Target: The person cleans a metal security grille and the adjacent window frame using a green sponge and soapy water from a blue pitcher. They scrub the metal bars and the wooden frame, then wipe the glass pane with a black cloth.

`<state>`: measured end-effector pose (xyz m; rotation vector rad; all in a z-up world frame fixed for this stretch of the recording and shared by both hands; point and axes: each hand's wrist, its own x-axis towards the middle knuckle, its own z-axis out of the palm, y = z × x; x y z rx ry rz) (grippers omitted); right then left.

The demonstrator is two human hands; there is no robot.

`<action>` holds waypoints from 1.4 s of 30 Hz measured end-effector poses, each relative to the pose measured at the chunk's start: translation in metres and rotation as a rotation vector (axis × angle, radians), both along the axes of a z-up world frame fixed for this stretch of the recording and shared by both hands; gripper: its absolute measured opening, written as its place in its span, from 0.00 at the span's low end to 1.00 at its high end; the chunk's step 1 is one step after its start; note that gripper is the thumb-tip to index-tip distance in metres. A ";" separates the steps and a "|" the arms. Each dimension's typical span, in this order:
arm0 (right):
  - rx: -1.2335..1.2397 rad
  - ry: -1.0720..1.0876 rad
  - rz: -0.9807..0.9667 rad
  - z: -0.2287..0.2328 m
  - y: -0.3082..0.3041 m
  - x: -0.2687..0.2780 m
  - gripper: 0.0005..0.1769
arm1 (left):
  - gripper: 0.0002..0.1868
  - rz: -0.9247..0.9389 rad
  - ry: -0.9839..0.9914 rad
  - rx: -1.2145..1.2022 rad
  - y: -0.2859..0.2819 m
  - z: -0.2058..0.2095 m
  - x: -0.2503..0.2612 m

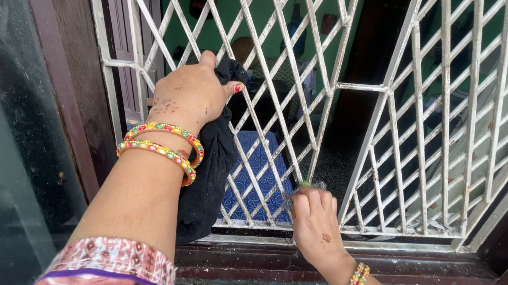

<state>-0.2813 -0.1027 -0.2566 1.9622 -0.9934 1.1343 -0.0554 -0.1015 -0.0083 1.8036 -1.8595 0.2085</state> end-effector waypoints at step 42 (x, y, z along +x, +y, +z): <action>0.144 0.104 0.064 -0.031 -0.003 0.001 0.17 | 0.39 -0.030 -0.130 -0.197 -0.046 -0.030 0.010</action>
